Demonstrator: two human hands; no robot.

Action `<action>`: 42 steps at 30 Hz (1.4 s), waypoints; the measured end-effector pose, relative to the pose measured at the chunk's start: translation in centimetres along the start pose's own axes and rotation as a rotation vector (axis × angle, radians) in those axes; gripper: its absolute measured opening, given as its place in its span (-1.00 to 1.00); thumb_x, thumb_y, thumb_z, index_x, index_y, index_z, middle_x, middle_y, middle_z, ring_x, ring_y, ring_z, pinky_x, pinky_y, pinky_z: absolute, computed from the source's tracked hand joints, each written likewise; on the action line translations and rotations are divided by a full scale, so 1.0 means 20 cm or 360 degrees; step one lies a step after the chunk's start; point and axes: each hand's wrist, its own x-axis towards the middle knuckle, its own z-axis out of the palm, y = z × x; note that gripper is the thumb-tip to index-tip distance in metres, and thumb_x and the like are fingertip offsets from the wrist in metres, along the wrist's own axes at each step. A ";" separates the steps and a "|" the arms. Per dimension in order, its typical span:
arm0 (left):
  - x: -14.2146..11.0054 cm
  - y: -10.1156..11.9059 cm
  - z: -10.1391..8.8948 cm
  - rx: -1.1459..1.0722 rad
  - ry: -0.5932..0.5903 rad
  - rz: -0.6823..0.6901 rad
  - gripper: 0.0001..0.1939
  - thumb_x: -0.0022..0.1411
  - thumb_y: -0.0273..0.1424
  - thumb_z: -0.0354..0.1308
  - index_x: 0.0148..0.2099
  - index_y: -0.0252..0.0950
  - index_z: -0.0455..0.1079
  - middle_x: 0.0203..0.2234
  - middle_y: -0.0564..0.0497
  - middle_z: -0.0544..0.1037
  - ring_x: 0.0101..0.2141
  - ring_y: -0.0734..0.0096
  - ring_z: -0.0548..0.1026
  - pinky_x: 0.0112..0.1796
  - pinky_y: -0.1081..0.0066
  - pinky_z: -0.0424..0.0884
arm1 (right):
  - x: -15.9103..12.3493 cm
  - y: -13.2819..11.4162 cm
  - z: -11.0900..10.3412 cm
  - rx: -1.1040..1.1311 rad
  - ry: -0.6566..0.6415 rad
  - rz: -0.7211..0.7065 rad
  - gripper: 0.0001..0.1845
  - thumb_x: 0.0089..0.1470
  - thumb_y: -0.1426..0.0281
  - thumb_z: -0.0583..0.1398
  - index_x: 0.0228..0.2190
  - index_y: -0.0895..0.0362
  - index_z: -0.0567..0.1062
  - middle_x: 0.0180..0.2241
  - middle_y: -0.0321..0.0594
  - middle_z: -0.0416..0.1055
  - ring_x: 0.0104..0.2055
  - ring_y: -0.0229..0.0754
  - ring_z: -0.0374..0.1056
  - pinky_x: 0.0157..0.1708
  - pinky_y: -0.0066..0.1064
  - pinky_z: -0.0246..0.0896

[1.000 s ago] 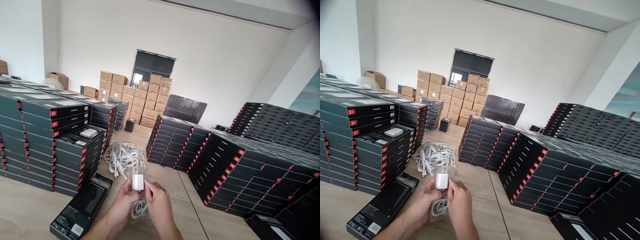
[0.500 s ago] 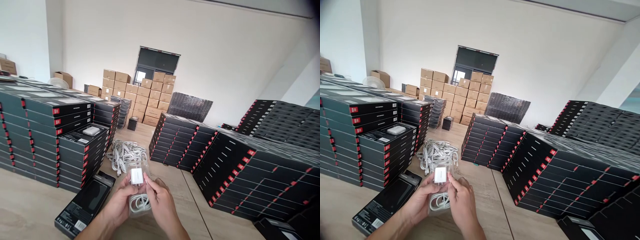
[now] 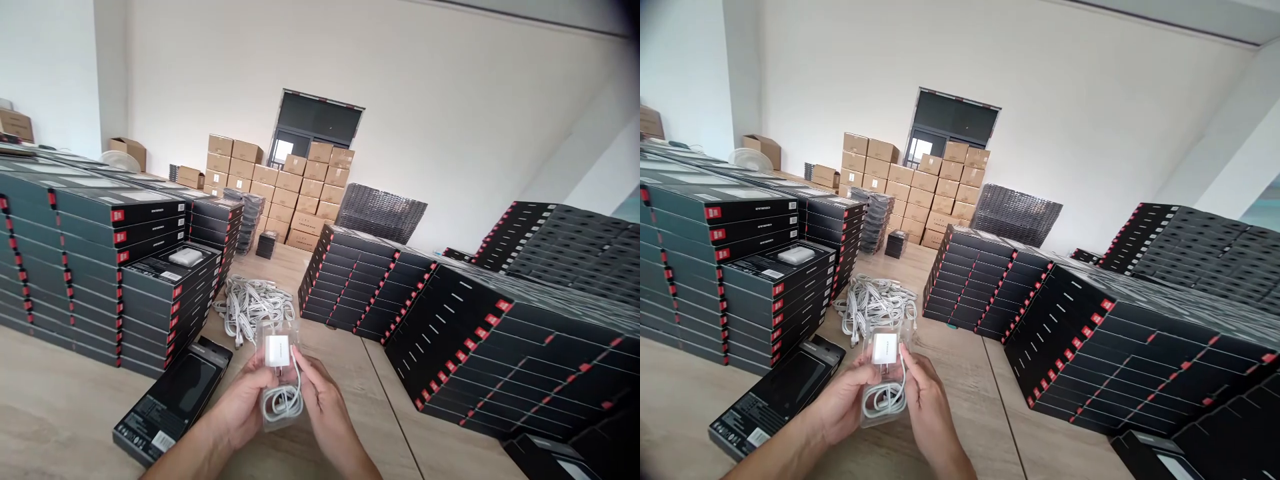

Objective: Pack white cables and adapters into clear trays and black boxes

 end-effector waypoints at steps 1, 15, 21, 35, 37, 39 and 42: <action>0.01 -0.01 -0.01 -0.0023 0.0003 0.0035 -0.52 -0.20 -0.63 0.17 -0.12 -0.30 0.44 -0.41 -0.04 0.62 -0.38 0.29 0.57 -0.36 0.41 0.38 | 0.00 0.01 0.03 -0.0111 0.0048 -0.0014 -0.47 0.26 0.45 -0.07 0.21 -0.09 0.23 0.03 -0.20 0.40 0.02 -0.17 0.37 0.02 -0.33 0.30; 0.01 0.02 0.00 -0.0050 0.0084 0.0099 -0.56 -0.20 -0.61 0.24 -0.16 -0.29 0.47 -0.44 0.00 0.60 -0.42 0.35 0.54 -0.32 0.37 0.42 | 0.01 0.02 0.09 -0.0541 0.0130 -0.0081 -0.40 0.22 0.50 -0.08 0.26 -0.03 0.15 -0.15 -0.19 0.53 -0.17 -0.14 0.47 -0.18 -0.35 0.42; -0.01 0.01 0.00 -0.0017 0.0164 0.0105 -0.49 -0.20 -0.64 0.22 -0.10 -0.28 0.45 -0.39 -0.01 0.63 -0.37 0.34 0.56 -0.31 0.40 0.42 | 0.01 0.00 0.12 -0.0680 0.0080 0.0012 -0.34 0.17 0.52 -0.03 0.27 -0.09 0.12 -0.23 -0.16 0.54 -0.25 -0.08 0.47 -0.27 -0.33 0.40; -0.02 0.13 -0.01 0.0052 -0.0169 0.0020 -0.44 -0.14 -0.65 0.15 0.00 -0.31 0.43 -0.24 -0.15 0.65 -0.25 0.13 0.59 -0.18 0.17 0.46 | -0.03 -0.06 0.02 0.0911 0.0174 0.0427 -0.42 0.20 0.18 0.14 0.22 -0.05 0.23 -0.04 -0.14 0.45 -0.08 -0.08 0.41 -0.07 -0.24 0.33; -0.02 0.13 -0.02 0.0065 -0.0170 -0.0022 -0.48 -0.15 -0.65 0.15 -0.05 -0.33 0.45 -0.27 -0.16 0.65 -0.28 0.12 0.60 -0.20 0.14 0.46 | -0.03 -0.07 0.01 0.1112 0.0031 0.0480 -0.36 0.11 0.18 0.24 0.20 0.01 0.27 -0.16 -0.16 0.50 -0.15 -0.09 0.42 -0.11 -0.24 0.33; -0.02 0.14 -0.04 0.0080 -0.0133 -0.0056 -0.51 -0.17 -0.65 0.14 -0.10 -0.35 0.47 -0.30 -0.17 0.65 -0.30 0.13 0.60 -0.21 0.13 0.47 | -0.03 -0.09 0.02 0.1214 -0.0062 0.0455 -0.35 0.06 0.22 0.30 0.16 0.05 0.32 -0.20 -0.17 0.50 -0.13 -0.08 0.40 -0.06 -0.23 0.29; -0.02 0.14 -0.05 0.0112 -0.0065 -0.0074 -0.54 -0.18 -0.65 0.15 -0.13 -0.36 0.48 -0.32 -0.17 0.65 -0.33 0.15 0.60 -0.20 0.13 0.47 | -0.02 -0.10 0.04 0.1253 -0.0112 0.0455 -0.32 0.02 0.22 0.33 0.15 0.08 0.33 -0.22 -0.17 0.50 -0.17 -0.08 0.41 -0.08 -0.20 0.30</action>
